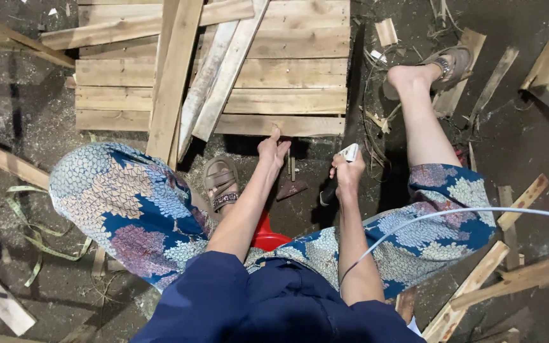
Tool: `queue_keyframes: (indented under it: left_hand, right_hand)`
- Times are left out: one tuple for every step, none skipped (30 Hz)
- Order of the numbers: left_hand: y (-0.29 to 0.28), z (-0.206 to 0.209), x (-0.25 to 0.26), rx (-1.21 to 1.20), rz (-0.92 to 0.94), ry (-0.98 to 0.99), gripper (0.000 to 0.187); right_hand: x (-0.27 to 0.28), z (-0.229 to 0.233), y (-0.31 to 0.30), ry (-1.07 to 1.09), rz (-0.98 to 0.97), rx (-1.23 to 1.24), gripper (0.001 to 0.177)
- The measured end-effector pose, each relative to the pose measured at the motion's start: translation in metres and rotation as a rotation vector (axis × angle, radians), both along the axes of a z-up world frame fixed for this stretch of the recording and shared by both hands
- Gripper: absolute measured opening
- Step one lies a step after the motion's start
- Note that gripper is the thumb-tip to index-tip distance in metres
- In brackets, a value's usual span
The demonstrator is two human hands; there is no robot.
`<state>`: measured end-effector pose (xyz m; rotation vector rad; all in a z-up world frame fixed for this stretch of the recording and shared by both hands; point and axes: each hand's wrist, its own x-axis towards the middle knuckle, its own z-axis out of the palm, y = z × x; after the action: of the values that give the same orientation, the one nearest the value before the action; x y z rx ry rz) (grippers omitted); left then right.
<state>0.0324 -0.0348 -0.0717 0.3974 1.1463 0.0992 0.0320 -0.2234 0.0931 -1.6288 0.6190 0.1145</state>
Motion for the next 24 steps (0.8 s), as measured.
queue_keyframes:
  left_hand:
    - [0.001, -0.015, 0.002, 0.0, -0.002, 0.001, 0.089]
    - [0.003, -0.029, 0.004, -0.012, 0.028, 0.039, 0.09]
    - [0.004, -0.044, 0.006, -0.024, 0.058, 0.078, 0.092]
    - [0.005, -0.05, 0.007, -0.026, 0.056, 0.081, 0.092]
    - [0.006, -0.056, 0.007, -0.008, 0.042, 0.084, 0.092]
    - [0.008, -0.062, 0.008, 0.011, 0.028, 0.086, 0.092]
    - [0.006, -0.039, 0.005, 0.01, 0.028, 0.088, 0.092]
    - [0.005, -0.016, 0.005, 0.031, 0.009, 0.082, 0.087]
    - [0.004, 0.008, 0.003, 0.053, -0.009, 0.076, 0.082]
    - [0.003, 0.022, 0.002, 0.053, -0.009, 0.073, 0.082]
    - [0.002, 0.036, 0.001, 0.078, -0.027, 0.068, 0.08]
    - [0.001, 0.05, -0.001, 0.101, -0.045, 0.064, 0.077]
    - [-0.001, 0.046, -0.002, 0.099, -0.044, 0.062, 0.077]
    - [-0.003, 0.043, -0.003, 0.108, -0.034, 0.049, 0.077]
    - [-0.004, 0.039, -0.003, 0.117, -0.024, 0.035, 0.076]
    - [-0.005, 0.036, -0.004, 0.118, -0.024, 0.035, 0.076]
    - [-0.005, 0.033, -0.004, 0.125, -0.024, 0.03, 0.079]
    - [-0.006, 0.029, -0.007, 0.133, -0.026, 0.028, 0.081]
    - [-0.006, 0.019, -0.007, 0.134, -0.028, 0.032, 0.081]
    - [-0.005, 0.01, -0.005, 0.137, -0.02, 0.031, 0.077]
    - [-0.003, 0.001, -0.003, 0.139, -0.013, 0.03, 0.073]
    - [-0.003, 0.002, -0.003, 0.138, -0.011, 0.027, 0.073]
    - [-0.003, 0.004, -0.002, 0.141, -0.015, 0.03, 0.073]
    - [-0.005, 0.005, -0.003, 0.143, -0.021, 0.035, 0.072]
  right_hand:
    - [0.0, -0.004, -0.002, 0.001, -0.002, 0.0, 0.021]
    - [0.0, -0.008, -0.003, 0.0, 0.0, -0.007, 0.021]
    - [-0.001, -0.012, -0.005, -0.001, 0.003, -0.015, 0.021]
    - [-0.002, -0.014, -0.007, 0.002, 0.001, -0.017, 0.021]
    - [-0.003, -0.016, -0.01, 0.006, -0.005, -0.018, 0.02]
    - [-0.004, -0.019, -0.011, 0.01, -0.009, -0.019, 0.019]
    - [-0.005, -0.017, -0.012, 0.012, -0.01, -0.02, 0.019]
    - [-0.005, -0.015, -0.011, 0.015, -0.018, -0.016, 0.019]
    - [-0.004, -0.013, -0.011, 0.017, -0.026, -0.012, 0.02]
    - [-0.005, -0.011, -0.011, 0.014, -0.025, -0.012, 0.02]
    - [-0.005, -0.01, -0.011, 0.01, -0.027, -0.009, 0.02]
    - [-0.005, -0.009, -0.011, 0.008, -0.03, -0.008, 0.021]
    - [-0.006, -0.01, -0.012, 0.006, -0.029, -0.01, 0.021]
    - [-0.006, -0.011, -0.012, 0.003, -0.027, -0.012, 0.021]
    - [-0.006, -0.012, -0.013, 0.0, -0.026, -0.014, 0.021]
    - [-0.006, -0.016, -0.013, 0.001, -0.026, -0.013, 0.021]
    - [-0.005, -0.02, -0.014, 0.009, -0.025, -0.019, 0.02]
    - [-0.007, -0.024, -0.015, 0.022, -0.025, -0.025, 0.019]
    - [-0.009, -0.024, -0.014, 0.026, -0.027, -0.023, 0.019]
    - [-0.008, -0.024, -0.013, 0.031, -0.03, -0.057, 0.018]
    - [-0.008, -0.023, -0.011, 0.035, -0.033, -0.091, 0.018]
    - [-0.009, -0.022, -0.01, 0.032, -0.032, -0.092, 0.018]
    - [-0.009, -0.021, -0.01, 0.027, -0.031, -0.101, 0.018]
    - [-0.011, -0.02, -0.011, 0.025, -0.032, -0.111, 0.018]
